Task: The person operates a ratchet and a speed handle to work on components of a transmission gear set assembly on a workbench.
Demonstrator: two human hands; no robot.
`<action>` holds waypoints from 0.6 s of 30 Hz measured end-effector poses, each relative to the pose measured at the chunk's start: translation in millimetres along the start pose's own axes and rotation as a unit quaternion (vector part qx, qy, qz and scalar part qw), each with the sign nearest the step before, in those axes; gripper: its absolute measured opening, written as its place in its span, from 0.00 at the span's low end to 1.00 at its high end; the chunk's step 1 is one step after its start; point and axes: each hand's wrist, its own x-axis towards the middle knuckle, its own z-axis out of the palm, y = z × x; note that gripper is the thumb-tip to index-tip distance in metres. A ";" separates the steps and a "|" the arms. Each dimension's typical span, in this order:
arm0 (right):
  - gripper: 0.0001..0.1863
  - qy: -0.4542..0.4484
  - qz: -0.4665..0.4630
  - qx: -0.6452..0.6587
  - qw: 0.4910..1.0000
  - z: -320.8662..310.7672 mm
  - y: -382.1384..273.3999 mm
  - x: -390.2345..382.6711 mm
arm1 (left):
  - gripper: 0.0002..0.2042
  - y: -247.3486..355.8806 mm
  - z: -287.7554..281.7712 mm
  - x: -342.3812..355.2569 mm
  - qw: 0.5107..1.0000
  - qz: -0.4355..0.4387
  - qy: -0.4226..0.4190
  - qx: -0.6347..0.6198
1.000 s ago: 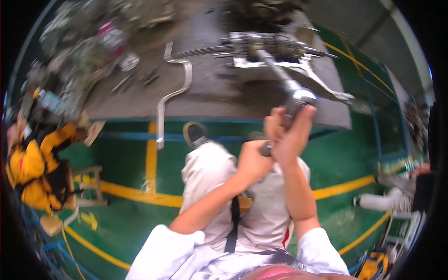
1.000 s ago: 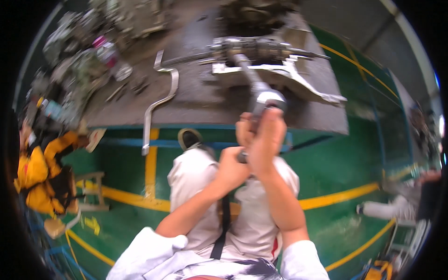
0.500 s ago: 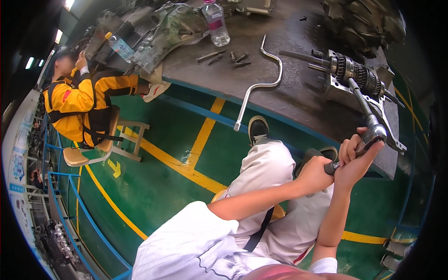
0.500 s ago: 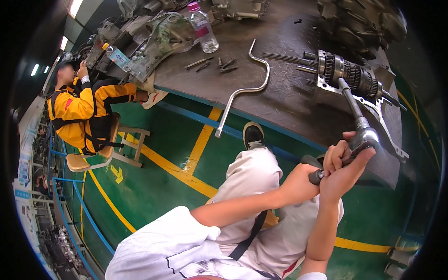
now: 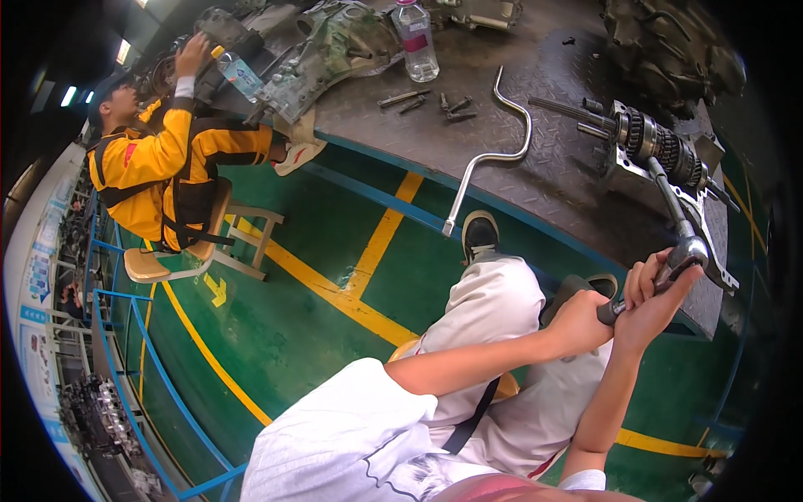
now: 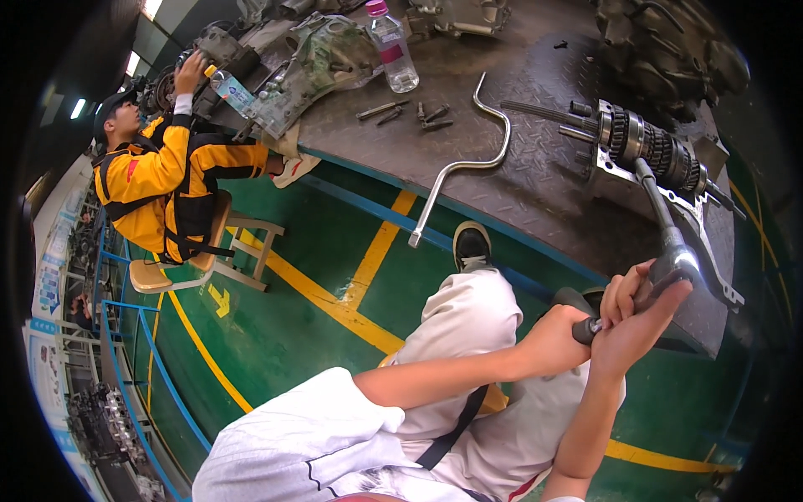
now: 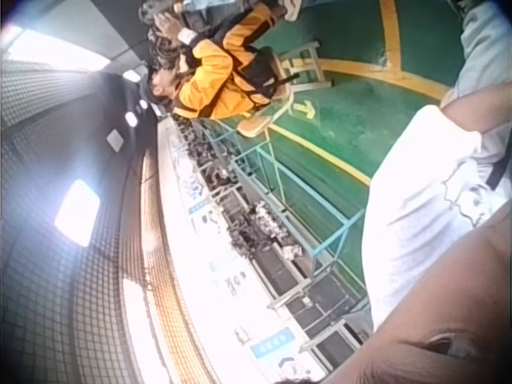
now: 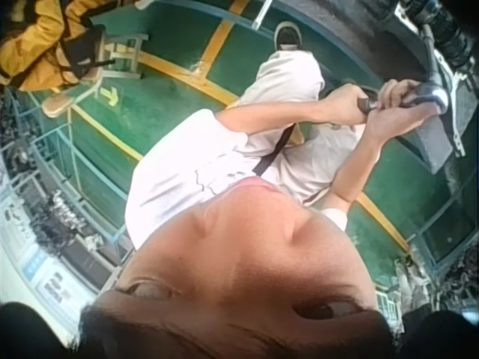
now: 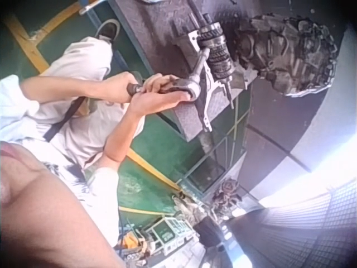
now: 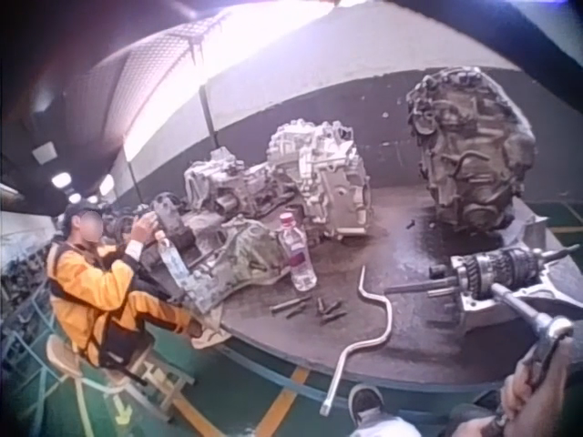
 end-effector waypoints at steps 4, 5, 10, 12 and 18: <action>0.28 0.000 0.006 0.012 1.000 -3.0 -1.6 -1.1 | 0.06 1.9 0.6 0.4 0.999 -0.032 -0.008 -0.011; 0.28 0.000 0.005 0.012 1.000 -2.3 -2.3 -0.7 | 0.07 1.2 1.0 0.7 1.000 -0.028 -0.010 -0.010; 0.28 0.011 0.003 0.008 1.000 -0.7 -0.6 1.8 | 0.08 3.7 -0.2 1.4 0.999 -0.024 -0.012 -0.030; 0.28 0.008 -0.007 0.007 1.000 -1.9 -1.4 -2.1 | 0.08 7.8 -2.1 -0.6 0.998 -0.049 -0.028 -0.009; 0.29 0.022 0.016 -0.009 1.000 -0.5 -2.4 -2.5 | 0.08 13.0 -2.1 -3.6 0.993 -0.100 -0.034 -0.050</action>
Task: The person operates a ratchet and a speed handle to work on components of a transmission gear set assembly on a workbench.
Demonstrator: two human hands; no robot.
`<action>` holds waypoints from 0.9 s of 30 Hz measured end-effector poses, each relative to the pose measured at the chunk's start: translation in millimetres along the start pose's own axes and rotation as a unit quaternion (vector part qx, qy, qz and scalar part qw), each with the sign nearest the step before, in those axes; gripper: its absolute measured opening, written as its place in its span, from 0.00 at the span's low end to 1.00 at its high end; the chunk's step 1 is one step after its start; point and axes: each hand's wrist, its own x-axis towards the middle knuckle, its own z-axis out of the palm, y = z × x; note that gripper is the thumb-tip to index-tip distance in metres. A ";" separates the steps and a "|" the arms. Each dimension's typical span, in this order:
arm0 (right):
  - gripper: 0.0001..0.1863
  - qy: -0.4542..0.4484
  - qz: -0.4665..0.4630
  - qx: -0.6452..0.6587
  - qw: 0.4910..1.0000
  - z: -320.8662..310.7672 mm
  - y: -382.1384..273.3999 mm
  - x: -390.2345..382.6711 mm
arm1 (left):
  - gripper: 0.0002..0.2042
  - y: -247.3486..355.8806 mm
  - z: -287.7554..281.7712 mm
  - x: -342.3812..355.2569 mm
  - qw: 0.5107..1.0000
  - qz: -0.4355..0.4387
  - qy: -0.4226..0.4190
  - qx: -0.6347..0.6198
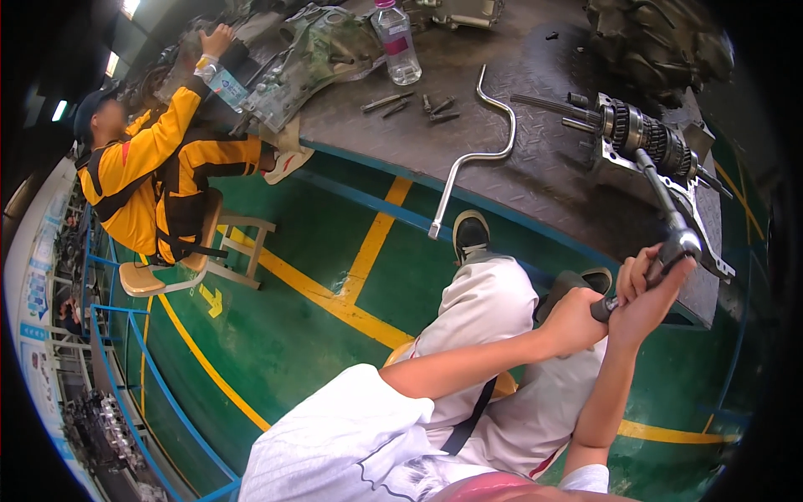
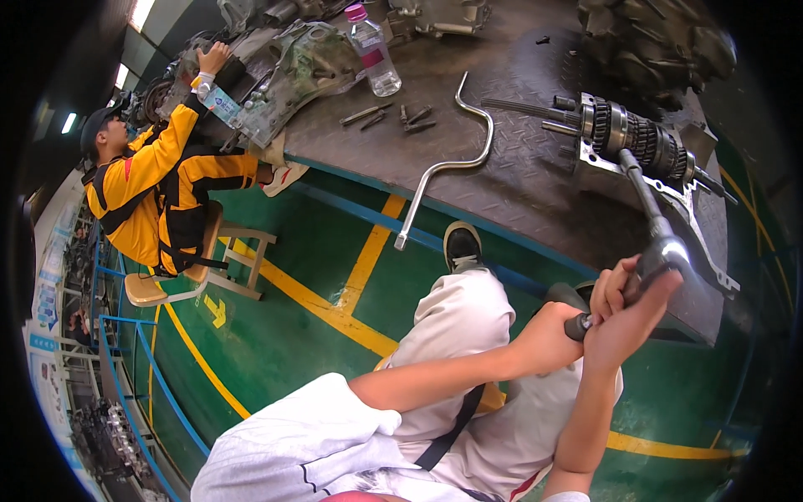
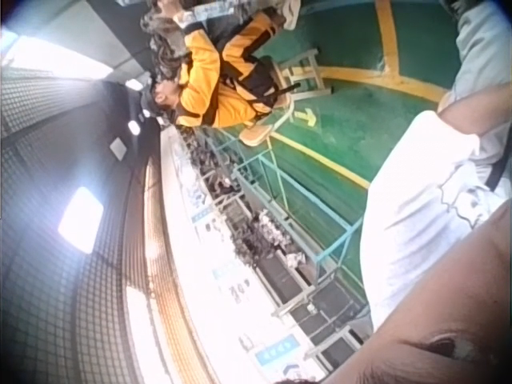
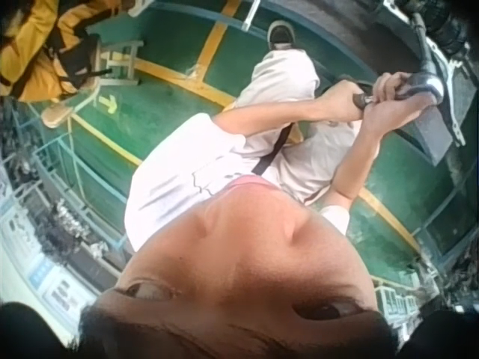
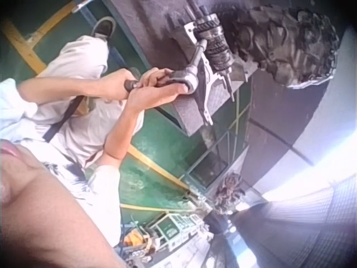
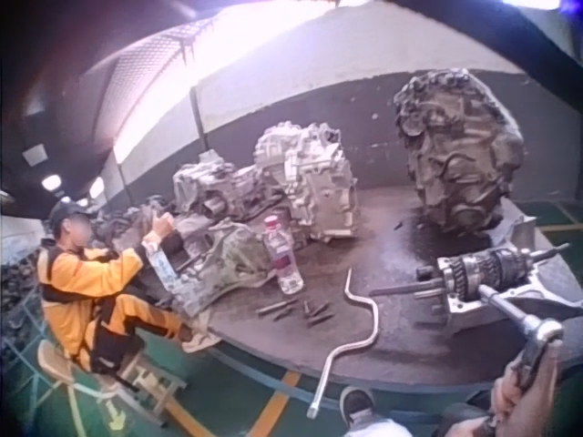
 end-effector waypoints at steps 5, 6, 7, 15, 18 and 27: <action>0.30 0.003 0.004 0.017 1.000 -11.9 -7.0 -5.0 | 0.09 -22.4 12.3 11.2 0.993 0.110 0.010 0.036; 0.30 0.050 0.005 -0.040 0.998 0.0 -4.5 -6.1 | 0.09 -23.9 8.5 10.7 0.989 0.140 0.027 0.044; 0.31 0.091 0.028 -0.072 0.993 6.5 -3.6 -1.6 | 0.09 -25.8 7.5 13.1 0.993 0.109 0.026 0.043; 0.31 0.007 0.024 -0.091 0.996 8.6 -11.0 4.5 | 0.03 -24.7 13.0 11.0 0.997 0.079 -0.018 -0.004; 0.31 0.007 0.015 -0.087 0.996 3.0 -10.7 7.8 | 0.04 -14.8 13.5 17.2 0.992 0.119 -0.027 0.019; 0.30 0.001 0.023 -0.066 0.998 -4.1 -5.0 -0.1 | 0.04 -39.7 17.7 17.9 0.993 0.120 -0.003 -0.022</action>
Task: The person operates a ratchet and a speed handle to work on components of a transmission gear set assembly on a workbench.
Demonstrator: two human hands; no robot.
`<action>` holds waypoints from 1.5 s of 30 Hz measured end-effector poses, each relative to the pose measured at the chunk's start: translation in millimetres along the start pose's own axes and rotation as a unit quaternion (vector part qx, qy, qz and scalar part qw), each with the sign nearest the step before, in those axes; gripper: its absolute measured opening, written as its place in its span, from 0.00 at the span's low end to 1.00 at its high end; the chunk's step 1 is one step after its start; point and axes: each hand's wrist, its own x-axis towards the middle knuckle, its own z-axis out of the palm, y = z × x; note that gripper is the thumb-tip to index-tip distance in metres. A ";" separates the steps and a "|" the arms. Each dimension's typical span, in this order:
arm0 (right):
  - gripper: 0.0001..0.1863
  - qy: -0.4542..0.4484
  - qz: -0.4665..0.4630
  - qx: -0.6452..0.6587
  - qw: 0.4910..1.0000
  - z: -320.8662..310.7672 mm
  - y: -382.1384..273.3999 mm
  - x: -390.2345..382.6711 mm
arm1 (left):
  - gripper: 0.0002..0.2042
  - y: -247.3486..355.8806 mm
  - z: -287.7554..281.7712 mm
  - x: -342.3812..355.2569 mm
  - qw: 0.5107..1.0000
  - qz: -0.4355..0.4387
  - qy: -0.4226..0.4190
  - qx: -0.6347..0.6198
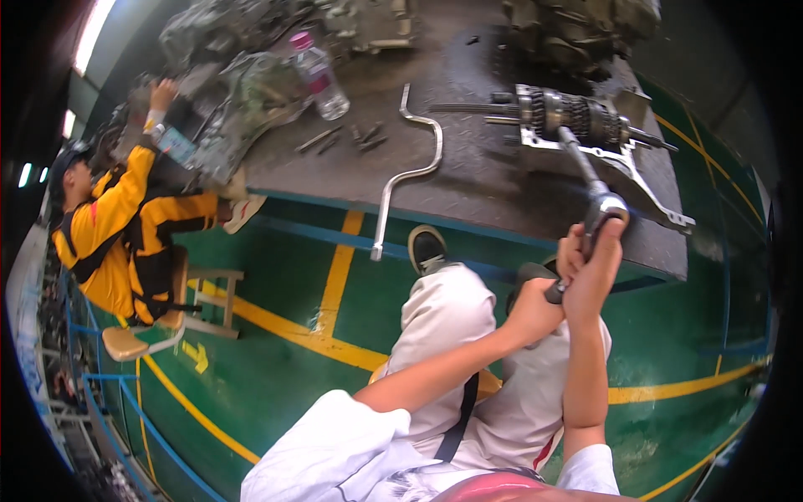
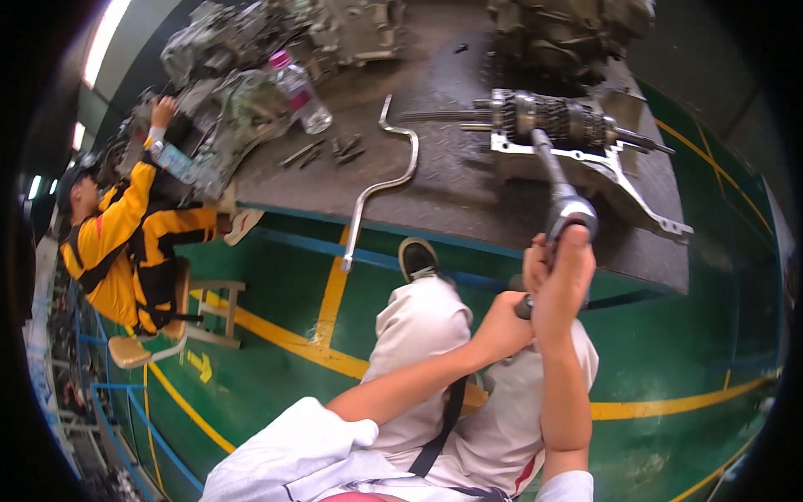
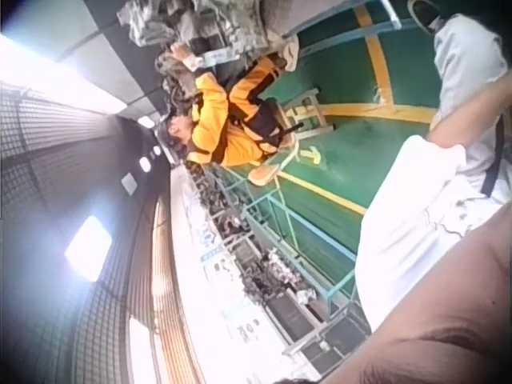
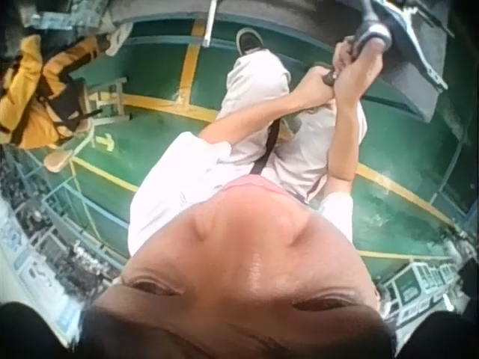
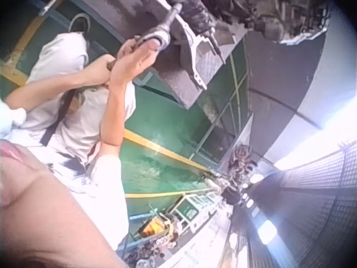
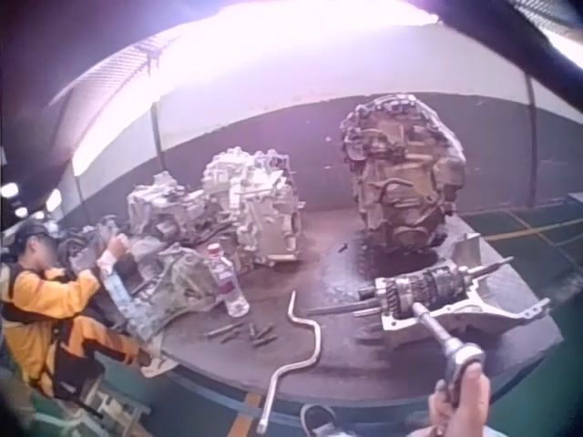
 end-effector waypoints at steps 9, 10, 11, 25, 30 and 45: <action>0.33 0.012 -0.045 -0.010 0.999 6.1 5.3 7.0 | 0.09 5.9 -6.9 2.9 0.999 -0.003 0.030 0.034; 0.33 -0.018 -0.028 -0.003 0.999 1.9 3.7 7.0 | 0.09 11.1 -9.1 1.4 0.998 -0.045 0.023 0.040; 0.33 -0.014 -0.019 0.029 0.999 7.3 -0.2 5.7 | 0.09 17.5 -10.0 0.3 0.998 -0.044 0.030 0.044; 0.33 -0.073 0.117 0.314 0.939 -42.8 -0.4 18.7 | 0.11 19.1 -20.1 -12.9 0.954 0.055 0.057 0.288; 0.33 -0.120 0.070 0.261 0.955 -38.2 3.1 1.4 | 0.14 -0.2 -36.5 -5.2 0.962 0.093 -0.022 0.255; 0.12 -0.275 -0.098 -0.233 0.928 8.6 64.7 -67.8 | 0.18 20.2 -132.0 -6.4 0.822 0.017 -0.036 -0.568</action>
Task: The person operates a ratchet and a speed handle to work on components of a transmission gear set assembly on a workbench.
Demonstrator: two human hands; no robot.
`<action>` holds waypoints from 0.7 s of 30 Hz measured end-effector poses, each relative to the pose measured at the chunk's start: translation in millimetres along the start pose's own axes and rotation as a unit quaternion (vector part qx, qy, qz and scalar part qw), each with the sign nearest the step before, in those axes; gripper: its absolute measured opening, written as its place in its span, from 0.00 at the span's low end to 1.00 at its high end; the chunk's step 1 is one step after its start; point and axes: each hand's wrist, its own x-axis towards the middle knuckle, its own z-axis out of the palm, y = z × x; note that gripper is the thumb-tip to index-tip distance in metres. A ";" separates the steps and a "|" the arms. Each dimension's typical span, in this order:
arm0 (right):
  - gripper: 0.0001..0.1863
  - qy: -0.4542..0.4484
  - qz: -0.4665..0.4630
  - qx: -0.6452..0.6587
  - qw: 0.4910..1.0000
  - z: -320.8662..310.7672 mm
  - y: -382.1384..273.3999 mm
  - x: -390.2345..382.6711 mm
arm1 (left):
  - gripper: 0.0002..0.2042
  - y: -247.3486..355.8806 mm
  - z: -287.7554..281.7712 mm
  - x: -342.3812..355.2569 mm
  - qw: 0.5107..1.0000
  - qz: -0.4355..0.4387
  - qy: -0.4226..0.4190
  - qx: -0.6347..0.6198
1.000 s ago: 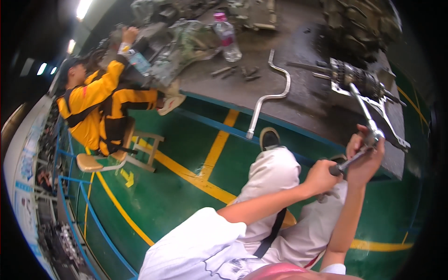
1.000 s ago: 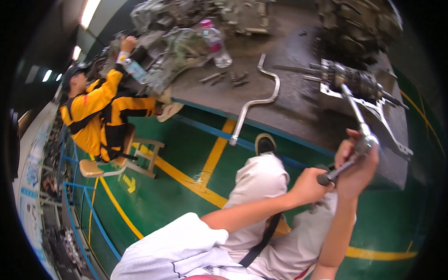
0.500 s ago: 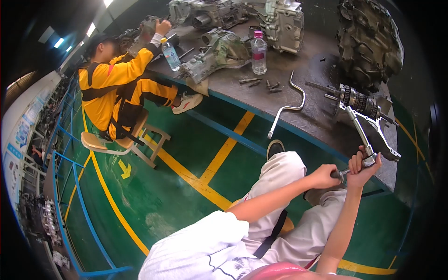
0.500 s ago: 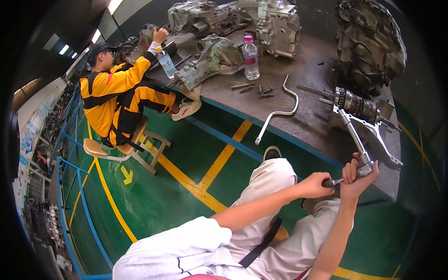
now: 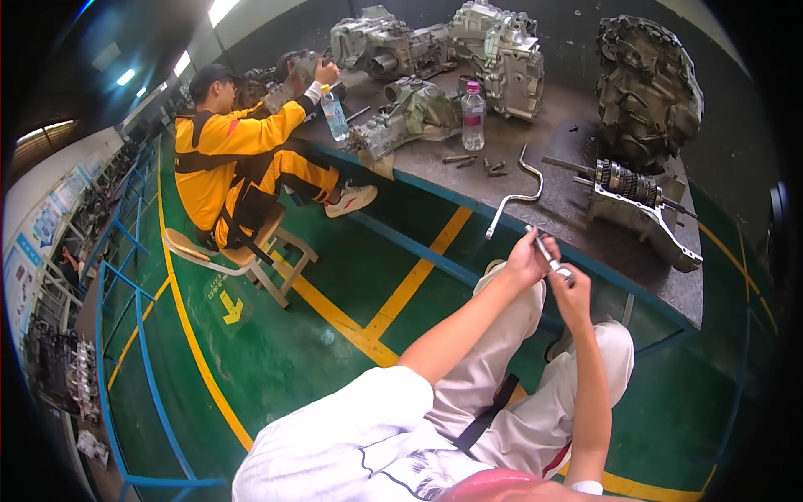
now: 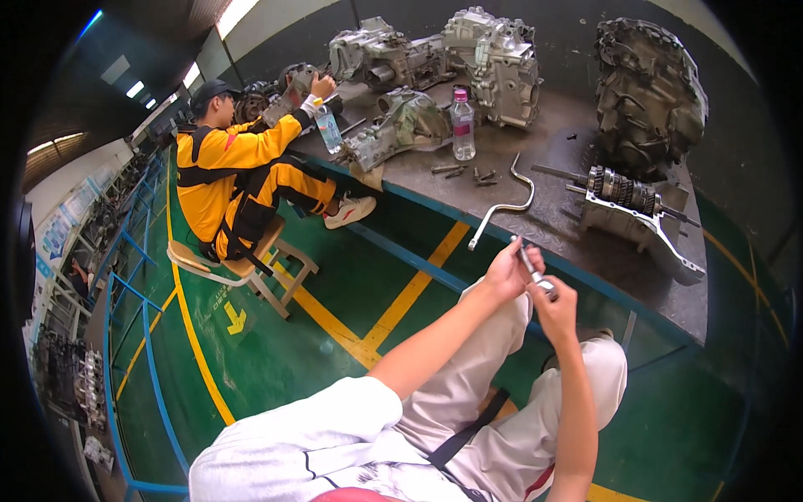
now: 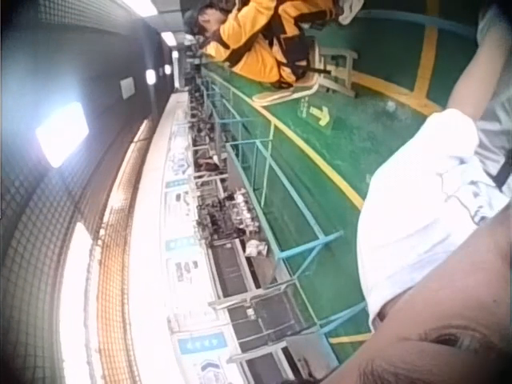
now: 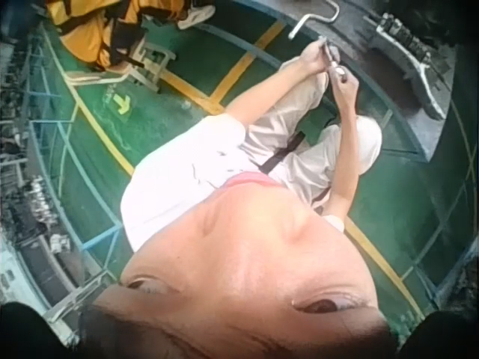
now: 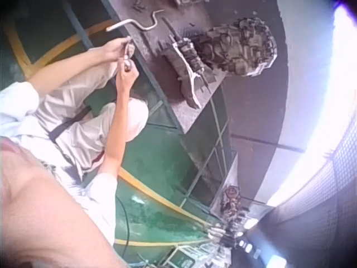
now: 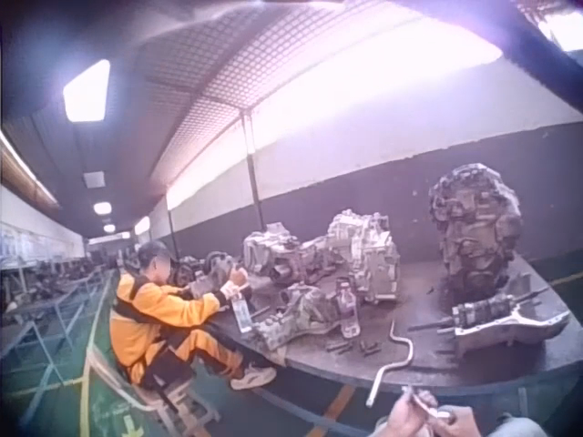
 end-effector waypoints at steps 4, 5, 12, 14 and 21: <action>0.15 -0.057 -0.020 -0.038 0.997 -2.3 -8.4 -10.7 | 0.16 3.1 8.4 -6.6 0.992 -0.065 -0.069 -0.084; 0.15 -0.074 0.006 -0.006 0.997 -6.1 -9.9 -9.5 | 0.16 -0.9 17.8 -9.1 0.992 -0.041 -0.023 -0.114; 0.14 -0.134 0.028 -0.032 0.990 -2.4 -3.7 -15.7 | 0.14 7.5 18.8 -10.3 0.991 -0.046 -0.087 -0.093; 0.13 -0.166 0.016 -0.071 0.983 0.7 -0.9 -16.2 | 0.14 11.0 17.1 -13.4 0.992 -0.037 -0.080 -0.090; 0.12 -0.150 0.043 0.007 0.988 4.6 0.7 -23.5 | 0.14 12.2 18.2 -18.4 0.983 -0.039 -0.082 -0.158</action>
